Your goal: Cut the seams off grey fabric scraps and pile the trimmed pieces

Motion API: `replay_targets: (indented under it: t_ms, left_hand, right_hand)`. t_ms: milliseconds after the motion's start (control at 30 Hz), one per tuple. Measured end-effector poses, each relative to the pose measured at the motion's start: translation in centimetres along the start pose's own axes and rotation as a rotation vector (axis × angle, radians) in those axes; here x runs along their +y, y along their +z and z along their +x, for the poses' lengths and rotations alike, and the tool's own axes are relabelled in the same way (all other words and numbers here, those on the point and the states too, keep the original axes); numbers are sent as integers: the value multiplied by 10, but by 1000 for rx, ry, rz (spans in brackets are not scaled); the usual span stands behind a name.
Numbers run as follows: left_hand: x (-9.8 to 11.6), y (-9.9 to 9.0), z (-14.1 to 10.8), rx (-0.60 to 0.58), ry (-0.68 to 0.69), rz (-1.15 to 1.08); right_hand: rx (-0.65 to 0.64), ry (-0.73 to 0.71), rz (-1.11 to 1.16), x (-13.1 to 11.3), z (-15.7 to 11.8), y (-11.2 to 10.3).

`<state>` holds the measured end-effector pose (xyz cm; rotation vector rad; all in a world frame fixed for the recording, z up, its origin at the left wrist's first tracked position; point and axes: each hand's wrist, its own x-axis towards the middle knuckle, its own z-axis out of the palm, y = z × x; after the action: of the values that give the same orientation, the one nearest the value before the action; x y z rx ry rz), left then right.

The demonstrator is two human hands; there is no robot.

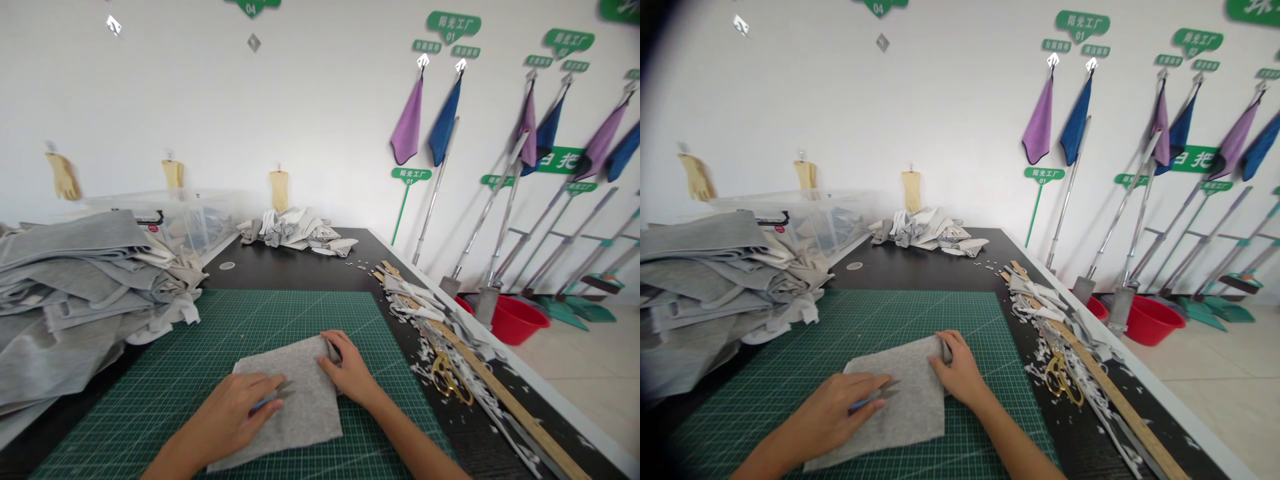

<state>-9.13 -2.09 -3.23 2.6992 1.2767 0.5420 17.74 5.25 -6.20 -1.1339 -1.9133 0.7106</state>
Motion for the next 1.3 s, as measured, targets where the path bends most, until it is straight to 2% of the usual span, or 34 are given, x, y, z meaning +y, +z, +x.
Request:
replay_targets:
  t_ms: [200,433,667,800,1033,1200,1300]
  left_hand:
    - [10,0,2,-44,-17,-4]
    - [26,0,12,-18,29,27]
    - [41,1,24,-58,76,42]
    - [45,4,31,-45,65,61]
    - [51,9,35,-153,71,97]
    - [49,12,32,-87,74,94]
    - [51,12,32,-103,80,86]
  right_hand:
    - [-1,-3,4,-2,0,-1]
    - [5,-9,7,-3,0,-1]
    - [19,-14,15,-3,-1,-2]
    - [16,-19,28,-4,-1,-2]
    - [16,-14,41,-3,-1,-2]
    - [22,-15,41,-1,-1,-1]
    - [23,-14,49,-1,-1,-1]
